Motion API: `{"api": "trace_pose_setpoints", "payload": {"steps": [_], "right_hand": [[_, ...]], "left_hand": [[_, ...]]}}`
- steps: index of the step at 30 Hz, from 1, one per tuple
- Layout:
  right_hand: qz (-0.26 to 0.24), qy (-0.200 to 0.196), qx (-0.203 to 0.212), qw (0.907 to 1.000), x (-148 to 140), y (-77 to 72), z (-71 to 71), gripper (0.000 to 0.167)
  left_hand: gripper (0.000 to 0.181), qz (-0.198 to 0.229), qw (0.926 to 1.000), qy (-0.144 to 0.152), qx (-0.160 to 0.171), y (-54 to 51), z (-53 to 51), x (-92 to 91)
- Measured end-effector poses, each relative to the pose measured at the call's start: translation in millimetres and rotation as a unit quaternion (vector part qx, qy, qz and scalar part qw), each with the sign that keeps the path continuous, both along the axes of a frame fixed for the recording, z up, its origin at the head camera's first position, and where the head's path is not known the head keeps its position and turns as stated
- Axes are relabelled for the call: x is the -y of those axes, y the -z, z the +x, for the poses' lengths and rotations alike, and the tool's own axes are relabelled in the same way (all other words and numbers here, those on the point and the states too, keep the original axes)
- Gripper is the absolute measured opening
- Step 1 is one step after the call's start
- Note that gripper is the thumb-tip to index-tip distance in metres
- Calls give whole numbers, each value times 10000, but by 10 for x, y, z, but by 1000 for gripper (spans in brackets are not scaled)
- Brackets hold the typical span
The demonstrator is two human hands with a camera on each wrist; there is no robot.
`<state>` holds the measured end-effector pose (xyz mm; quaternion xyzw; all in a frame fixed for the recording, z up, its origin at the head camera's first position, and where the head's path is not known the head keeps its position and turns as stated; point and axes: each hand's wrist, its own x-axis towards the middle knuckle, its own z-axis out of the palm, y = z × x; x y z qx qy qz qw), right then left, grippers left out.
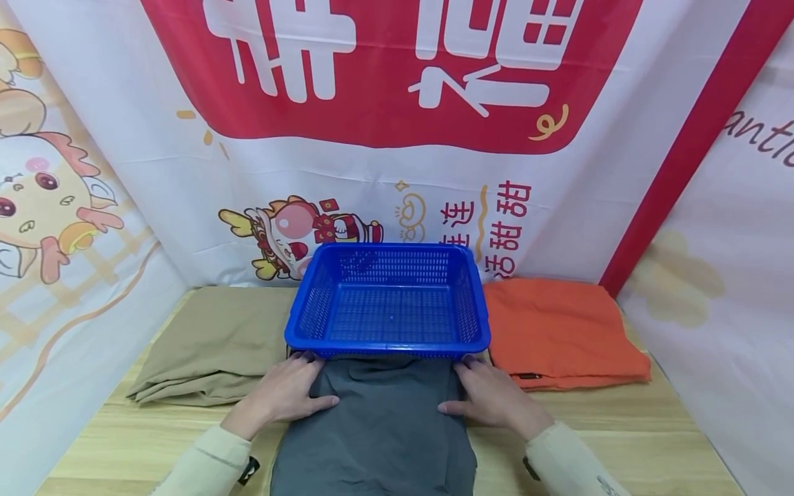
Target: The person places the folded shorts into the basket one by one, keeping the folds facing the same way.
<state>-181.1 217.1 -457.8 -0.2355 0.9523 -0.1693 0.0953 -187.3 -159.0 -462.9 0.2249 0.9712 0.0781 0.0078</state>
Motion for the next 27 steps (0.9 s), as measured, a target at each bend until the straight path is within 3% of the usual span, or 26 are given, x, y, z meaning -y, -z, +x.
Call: {"api": "trace_pose_setpoints", "payload": {"steps": [5, 14, 21, 27], "right_hand": [[-67, -47, -10, 10000, -25, -19, 18, 101], [67, 209, 414, 9989, 27, -63, 34, 106], [219, 195, 274, 9992, 31, -56, 30, 96], [323, 256, 11, 9991, 38, -91, 53, 110]], "left_hand": [[71, 54, 9999, 85, -93, 6, 15, -26], [75, 56, 9997, 192, 128, -11, 20, -70], [73, 38, 9992, 323, 219, -35, 45, -102], [78, 48, 9993, 268, 274, -32, 25, -111]]}}
